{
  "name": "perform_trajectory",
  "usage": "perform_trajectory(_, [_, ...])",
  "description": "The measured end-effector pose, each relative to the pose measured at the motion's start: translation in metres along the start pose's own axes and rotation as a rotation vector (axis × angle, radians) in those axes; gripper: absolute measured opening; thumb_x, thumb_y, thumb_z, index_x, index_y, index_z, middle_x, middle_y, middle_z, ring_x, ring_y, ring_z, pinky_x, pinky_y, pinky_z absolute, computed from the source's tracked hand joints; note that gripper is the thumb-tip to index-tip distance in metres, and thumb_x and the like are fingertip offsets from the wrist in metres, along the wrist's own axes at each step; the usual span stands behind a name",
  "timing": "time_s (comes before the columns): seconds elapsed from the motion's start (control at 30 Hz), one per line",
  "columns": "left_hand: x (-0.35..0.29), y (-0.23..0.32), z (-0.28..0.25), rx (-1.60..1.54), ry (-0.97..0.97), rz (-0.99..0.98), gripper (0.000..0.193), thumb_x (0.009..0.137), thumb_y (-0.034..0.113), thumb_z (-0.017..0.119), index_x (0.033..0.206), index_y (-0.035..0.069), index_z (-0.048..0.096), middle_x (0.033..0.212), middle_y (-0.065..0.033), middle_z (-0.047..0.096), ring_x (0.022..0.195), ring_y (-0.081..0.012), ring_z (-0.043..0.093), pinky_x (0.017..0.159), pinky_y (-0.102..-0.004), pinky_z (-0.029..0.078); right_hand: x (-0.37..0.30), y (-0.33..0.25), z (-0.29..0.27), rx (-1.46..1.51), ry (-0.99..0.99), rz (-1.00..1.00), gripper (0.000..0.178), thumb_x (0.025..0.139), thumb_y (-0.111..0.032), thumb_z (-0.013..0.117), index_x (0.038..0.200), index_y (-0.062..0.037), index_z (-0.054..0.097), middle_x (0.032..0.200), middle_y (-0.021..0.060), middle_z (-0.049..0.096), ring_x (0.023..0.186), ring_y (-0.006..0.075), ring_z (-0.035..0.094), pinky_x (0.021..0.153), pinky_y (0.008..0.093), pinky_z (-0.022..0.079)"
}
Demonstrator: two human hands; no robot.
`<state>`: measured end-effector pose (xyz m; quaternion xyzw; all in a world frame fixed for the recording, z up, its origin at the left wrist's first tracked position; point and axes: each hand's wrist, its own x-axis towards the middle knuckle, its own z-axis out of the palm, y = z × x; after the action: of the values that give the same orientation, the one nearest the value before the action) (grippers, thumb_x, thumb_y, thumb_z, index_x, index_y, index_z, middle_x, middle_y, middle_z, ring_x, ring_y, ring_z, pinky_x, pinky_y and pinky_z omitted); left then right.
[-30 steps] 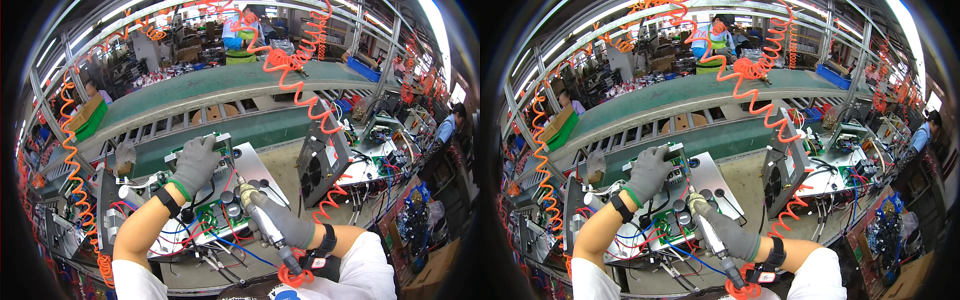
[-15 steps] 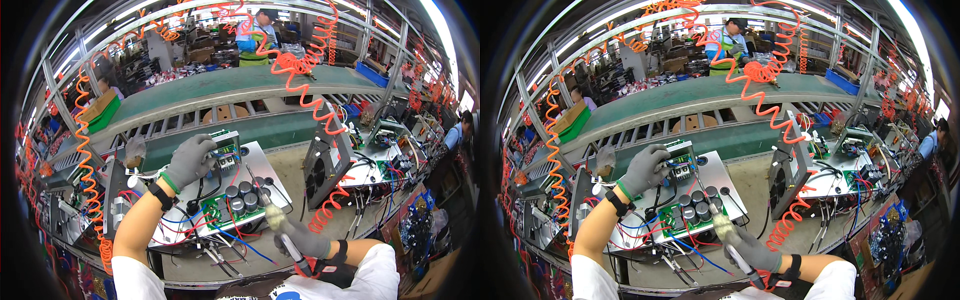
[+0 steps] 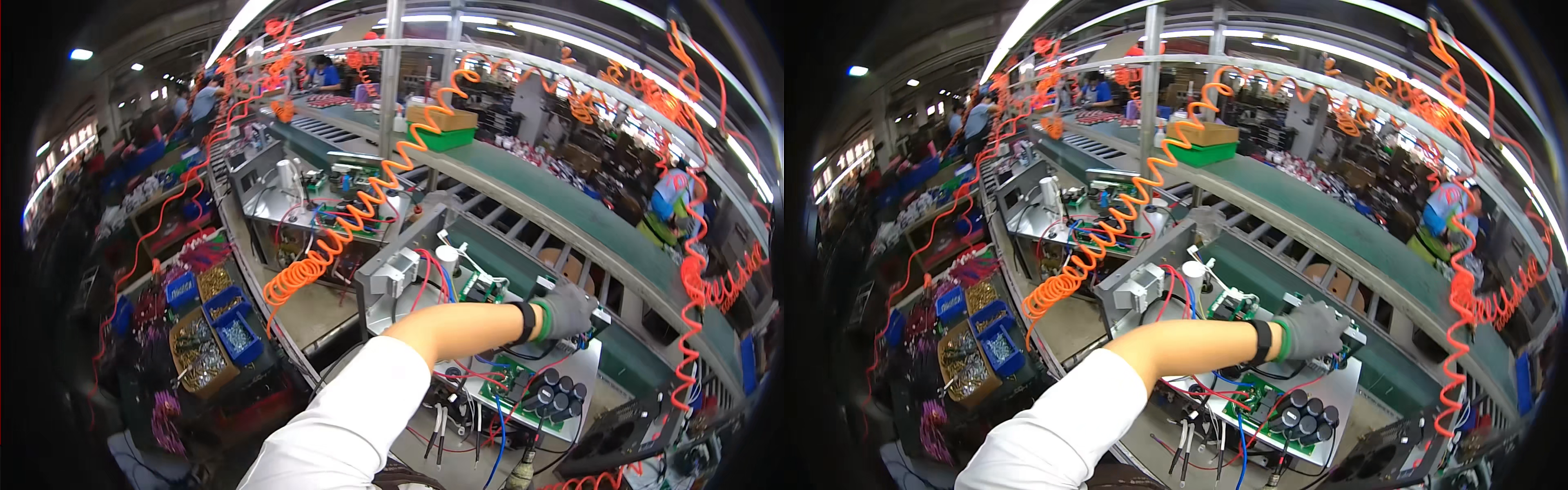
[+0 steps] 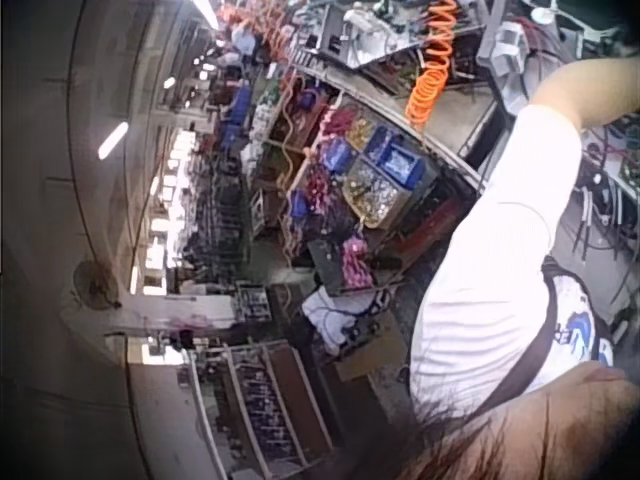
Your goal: Connecting wires and installing electronic components into a solar inverter housing on an assembly line.
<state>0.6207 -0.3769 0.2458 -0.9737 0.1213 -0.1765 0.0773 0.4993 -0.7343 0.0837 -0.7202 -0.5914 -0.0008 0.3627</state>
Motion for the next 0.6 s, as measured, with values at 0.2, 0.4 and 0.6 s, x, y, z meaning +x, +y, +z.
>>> perform_trajectory(0.2, [0.003,0.005,-0.005,-0.059,-0.087,-0.187,0.024,0.084,0.018,0.058,0.100,0.003,0.067,0.104,-0.0131,0.061,0.097,-0.0322,0.064,0.077,-0.0470,0.051,-0.012,0.021,0.011,0.285,-0.007,0.183,0.039,0.095,-0.005,0.045,0.133,0.0032,0.038,0.129,0.0252,0.046,0.101,0.0358,0.055,0.081,0.0355,0.048])
perform_trajectory(0.4, [0.012,-0.007,-0.008,0.060,-0.098,-0.034,0.024,0.083,0.019,0.058,0.101,0.005,0.067,0.101,-0.0128,0.062,0.097,-0.0321,0.064,0.075,-0.0446,0.052,-0.040,0.054,0.038,0.784,0.006,0.671,0.044,0.094,-0.024,0.054,0.131,-0.0037,0.044,0.106,0.0076,0.059,0.086,0.0216,0.058,0.073,0.0332,0.048])
perform_trajectory(0.6, [0.005,-0.014,-0.007,0.102,-0.152,0.011,0.025,0.078,0.015,0.062,0.101,0.009,0.069,0.107,-0.0121,0.061,0.099,-0.0334,0.064,0.071,-0.0464,0.053,-0.067,0.070,0.056,0.682,-0.170,0.523,0.054,0.092,-0.014,0.059,0.139,-0.0032,0.035,0.113,0.0068,0.056,0.093,0.0143,0.054,0.079,0.0274,0.046])
